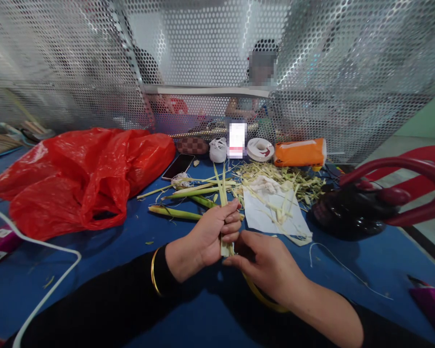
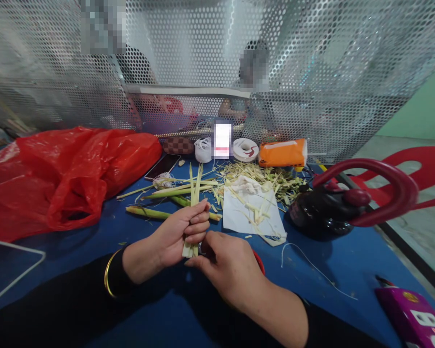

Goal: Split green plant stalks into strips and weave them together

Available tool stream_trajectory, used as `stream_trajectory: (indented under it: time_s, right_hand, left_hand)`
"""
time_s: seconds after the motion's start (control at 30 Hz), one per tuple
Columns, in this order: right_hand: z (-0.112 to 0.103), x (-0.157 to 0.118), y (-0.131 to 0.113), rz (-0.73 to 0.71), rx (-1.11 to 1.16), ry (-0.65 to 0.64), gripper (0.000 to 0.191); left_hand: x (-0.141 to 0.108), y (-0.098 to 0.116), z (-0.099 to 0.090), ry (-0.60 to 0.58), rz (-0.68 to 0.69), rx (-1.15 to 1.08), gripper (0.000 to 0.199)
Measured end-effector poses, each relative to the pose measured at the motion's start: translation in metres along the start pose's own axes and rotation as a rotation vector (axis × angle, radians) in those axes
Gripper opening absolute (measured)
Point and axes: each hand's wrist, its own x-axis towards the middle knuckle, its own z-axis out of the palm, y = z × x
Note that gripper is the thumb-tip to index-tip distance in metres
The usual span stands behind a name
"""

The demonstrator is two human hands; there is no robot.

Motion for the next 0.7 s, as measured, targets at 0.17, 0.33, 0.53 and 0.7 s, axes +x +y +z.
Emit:
stream_trajectory:
  time_s: [0.17, 0.33, 0.53, 0.7]
  right_hand:
    - [-0.001, 0.0, -0.002, 0.0, 0.045, -0.005, 0.033]
    - [0.0, -0.003, -0.004, 0.013, 0.036, 0.005, 0.037]
    - [-0.004, -0.003, -0.006, 0.016, 0.022, 0.009, 0.037]
    - [-0.027, 0.006, -0.004, 0.033, 0.24, 0.186, 0.027]
  left_hand:
    - [0.0, 0.0, 0.0, 0.005, 0.01, -0.017, 0.027]
    - [0.001, -0.004, 0.001, 0.027, 0.047, -0.027, 0.025]
    - [0.002, -0.005, -0.001, 0.03, 0.065, 0.046, 0.022]
    - [-0.003, -0.004, -0.003, -0.039, 0.114, 0.313, 0.02]
